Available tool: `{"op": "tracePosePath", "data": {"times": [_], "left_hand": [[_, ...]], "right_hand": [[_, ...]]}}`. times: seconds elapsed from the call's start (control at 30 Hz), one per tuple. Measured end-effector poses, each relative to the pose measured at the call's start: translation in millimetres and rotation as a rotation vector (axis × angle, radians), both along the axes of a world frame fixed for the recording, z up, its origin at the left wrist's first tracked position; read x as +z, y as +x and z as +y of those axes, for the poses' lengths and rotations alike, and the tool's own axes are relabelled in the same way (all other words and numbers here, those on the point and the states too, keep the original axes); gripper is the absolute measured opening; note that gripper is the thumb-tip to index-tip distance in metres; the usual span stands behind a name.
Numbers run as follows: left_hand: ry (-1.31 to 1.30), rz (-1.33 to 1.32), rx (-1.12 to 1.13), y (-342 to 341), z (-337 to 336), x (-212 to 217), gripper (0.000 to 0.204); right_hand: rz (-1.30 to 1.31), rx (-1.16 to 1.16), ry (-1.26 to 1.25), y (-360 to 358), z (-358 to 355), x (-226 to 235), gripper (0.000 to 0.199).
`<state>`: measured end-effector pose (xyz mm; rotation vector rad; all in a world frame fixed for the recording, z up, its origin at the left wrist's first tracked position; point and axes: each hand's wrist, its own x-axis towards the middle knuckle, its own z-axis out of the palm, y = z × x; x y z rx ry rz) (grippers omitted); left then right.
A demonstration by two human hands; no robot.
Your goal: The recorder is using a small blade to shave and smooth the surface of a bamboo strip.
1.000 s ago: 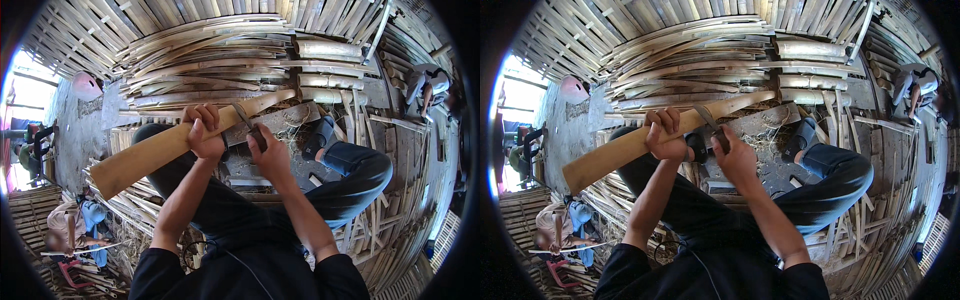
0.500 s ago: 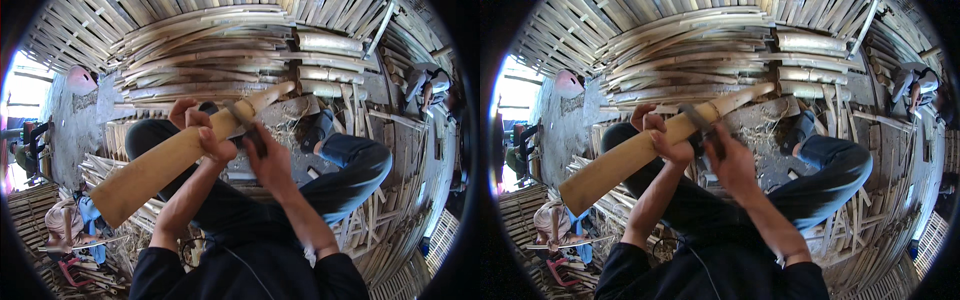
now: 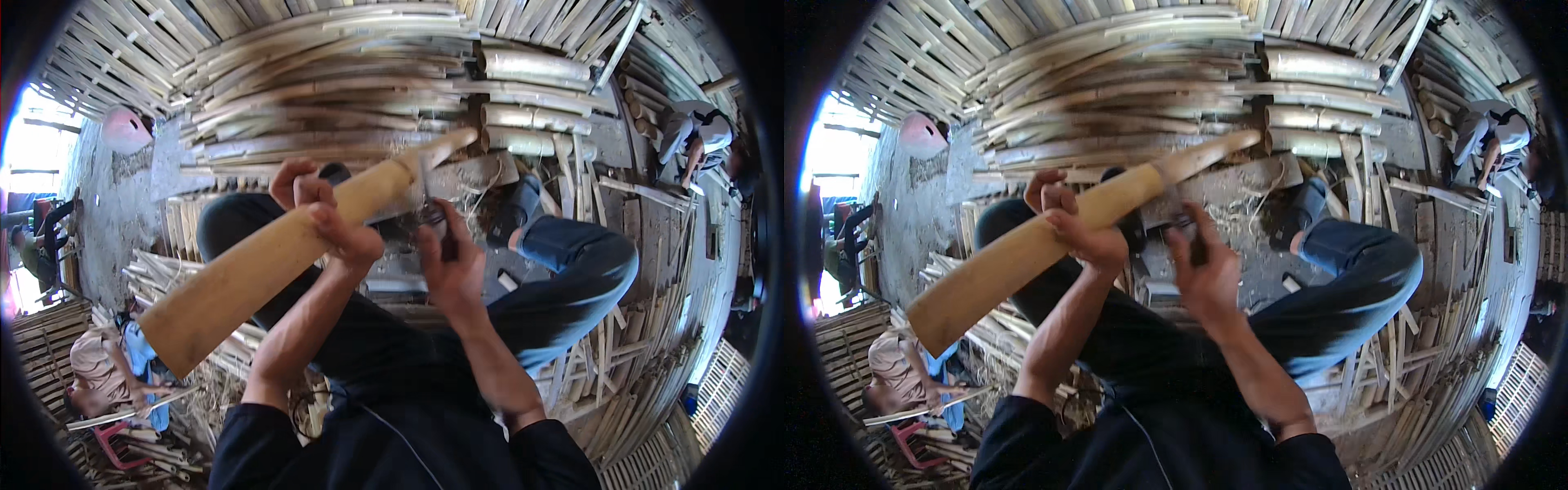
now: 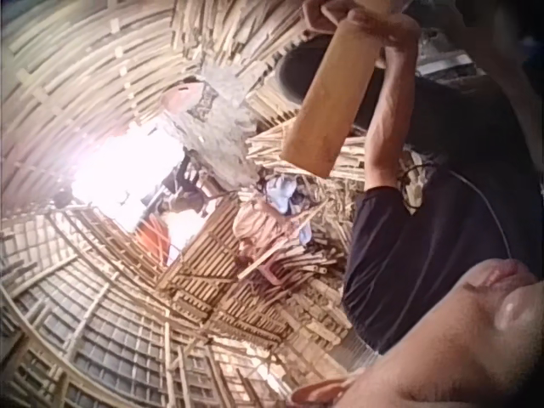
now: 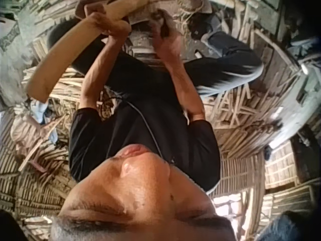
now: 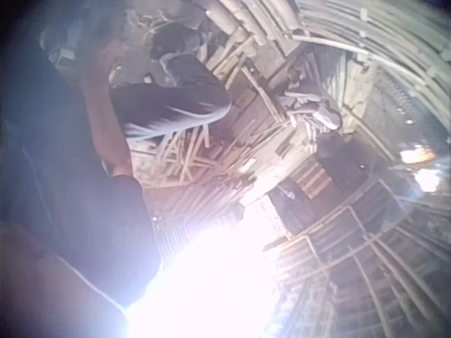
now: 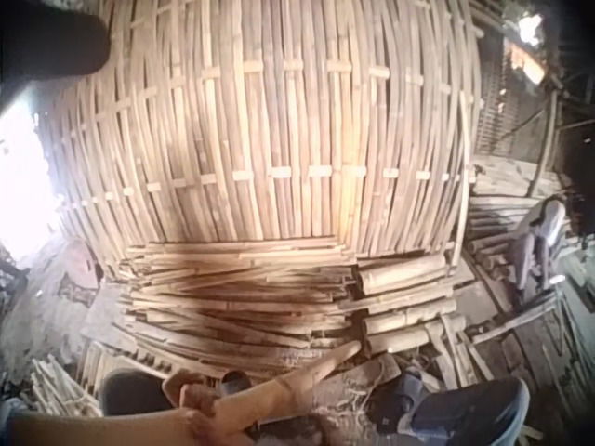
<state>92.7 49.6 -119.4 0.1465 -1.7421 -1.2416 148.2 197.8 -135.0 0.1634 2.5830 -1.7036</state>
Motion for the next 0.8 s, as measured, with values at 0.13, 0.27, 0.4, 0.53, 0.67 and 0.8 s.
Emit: {"op": "tracePosePath", "data": {"times": [0.13,0.27,0.4,0.53,0.67,0.8], "left_hand": [[0.006,-0.018,-0.056,-2.7,9.3,6.4,0.056],[0.043,0.056,-0.027,-5.5,-0.6,-9.5,0.055],[0.063,0.071,-0.047,-8.0,12.8,4.0,0.055],[0.101,-0.003,0.019,-12.1,-3.7,3.4,0.056],[0.216,0.076,-0.025,-13.1,-2.1,-1.7,0.044],[0.176,-0.014,0.008,-13.2,-12.0,-4.5,0.053]], "right_hand": [[0.238,0.036,0.089,-2.3,4.9,-56.3,0.041],[0.096,-0.063,0.089,-18.8,16.8,-55.8,0.044],[0.172,0.063,-0.019,3.6,-0.3,-25.9,0.044],[0.02,-0.013,-0.132,-2.4,-20.5,-17.7,0.049],[0.288,0.104,-0.064,-3.3,-23.2,-31.1,0.046],[-0.006,-0.043,-0.061,-20.3,-7.8,-61.3,0.046]]}}
